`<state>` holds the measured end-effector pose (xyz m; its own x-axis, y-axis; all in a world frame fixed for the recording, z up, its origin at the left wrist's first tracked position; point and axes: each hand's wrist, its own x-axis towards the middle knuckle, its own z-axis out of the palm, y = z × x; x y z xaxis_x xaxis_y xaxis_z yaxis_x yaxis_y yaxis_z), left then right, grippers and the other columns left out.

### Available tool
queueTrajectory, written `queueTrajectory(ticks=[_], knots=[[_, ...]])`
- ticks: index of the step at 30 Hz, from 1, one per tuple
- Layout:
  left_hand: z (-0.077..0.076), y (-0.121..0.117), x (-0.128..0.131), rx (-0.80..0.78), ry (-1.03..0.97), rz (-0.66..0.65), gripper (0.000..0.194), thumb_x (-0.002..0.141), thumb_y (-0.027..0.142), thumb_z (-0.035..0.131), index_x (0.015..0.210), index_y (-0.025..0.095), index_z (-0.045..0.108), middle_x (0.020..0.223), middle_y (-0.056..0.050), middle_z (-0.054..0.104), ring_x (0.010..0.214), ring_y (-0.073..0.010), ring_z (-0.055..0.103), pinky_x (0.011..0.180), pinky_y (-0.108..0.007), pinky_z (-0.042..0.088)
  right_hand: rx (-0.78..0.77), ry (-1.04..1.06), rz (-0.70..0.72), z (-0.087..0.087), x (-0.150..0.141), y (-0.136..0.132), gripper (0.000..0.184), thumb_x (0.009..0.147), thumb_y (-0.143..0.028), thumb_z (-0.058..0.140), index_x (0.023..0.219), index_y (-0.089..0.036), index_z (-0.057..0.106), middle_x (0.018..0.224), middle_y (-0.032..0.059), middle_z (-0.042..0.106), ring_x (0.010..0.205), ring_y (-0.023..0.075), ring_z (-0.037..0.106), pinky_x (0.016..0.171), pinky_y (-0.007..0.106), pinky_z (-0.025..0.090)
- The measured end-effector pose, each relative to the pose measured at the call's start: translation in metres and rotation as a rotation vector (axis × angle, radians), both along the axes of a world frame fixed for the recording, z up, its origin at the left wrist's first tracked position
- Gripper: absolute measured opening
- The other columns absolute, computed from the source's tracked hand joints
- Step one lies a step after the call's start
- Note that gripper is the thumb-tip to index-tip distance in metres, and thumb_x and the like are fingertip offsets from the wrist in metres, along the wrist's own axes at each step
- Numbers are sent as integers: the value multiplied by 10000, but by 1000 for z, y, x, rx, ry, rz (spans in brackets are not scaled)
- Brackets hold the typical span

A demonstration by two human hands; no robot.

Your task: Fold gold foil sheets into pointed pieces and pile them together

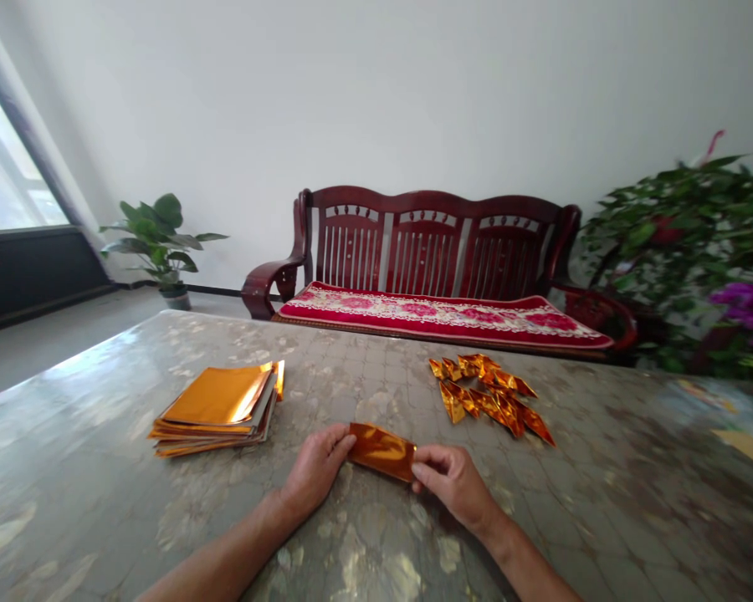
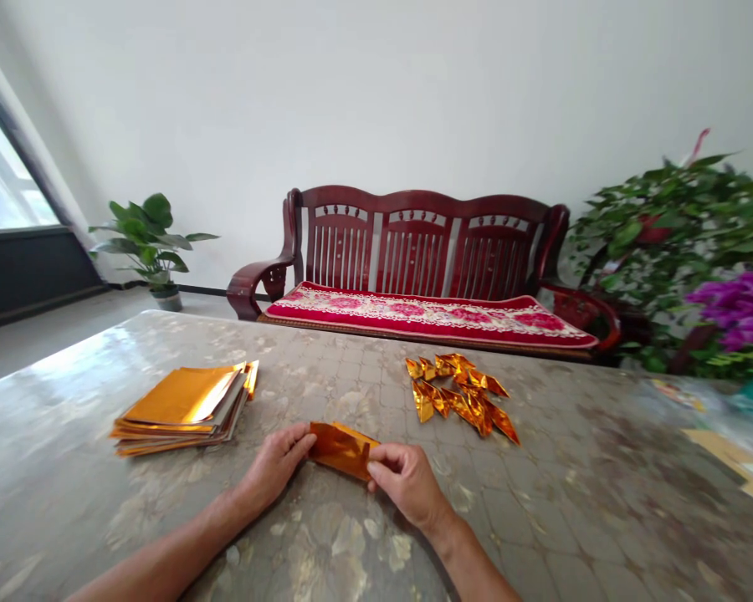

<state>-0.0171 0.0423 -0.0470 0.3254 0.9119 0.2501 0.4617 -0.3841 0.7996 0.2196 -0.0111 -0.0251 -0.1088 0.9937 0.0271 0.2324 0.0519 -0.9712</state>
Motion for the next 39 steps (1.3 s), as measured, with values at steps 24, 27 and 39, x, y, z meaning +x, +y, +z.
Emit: queueTrajectory(ticks=[24,27,39], knots=[[8,-10,-2,375,214,-106,256,1016,301,443,936,227,675,848,-25,691,826,-191,597,764,-291,449,83,-185,60,2,4,-6,171,742,-272,597,655,-156,687,590,0,628,560,121,517,536,219,371],[8,-10,-3,359,202,-124,253,1018,293,445,956,226,681,866,-22,697,843,-187,594,781,-291,449,63,-191,91,-1,2,-7,164,732,-241,589,612,-156,662,558,-19,585,532,103,479,514,208,335],[9,-12,-2,381,223,-131,298,1023,334,427,980,231,703,881,-40,700,845,-188,596,776,-305,467,38,-147,185,4,2,-7,185,757,-304,666,832,-162,757,714,13,677,632,137,568,596,224,421]])
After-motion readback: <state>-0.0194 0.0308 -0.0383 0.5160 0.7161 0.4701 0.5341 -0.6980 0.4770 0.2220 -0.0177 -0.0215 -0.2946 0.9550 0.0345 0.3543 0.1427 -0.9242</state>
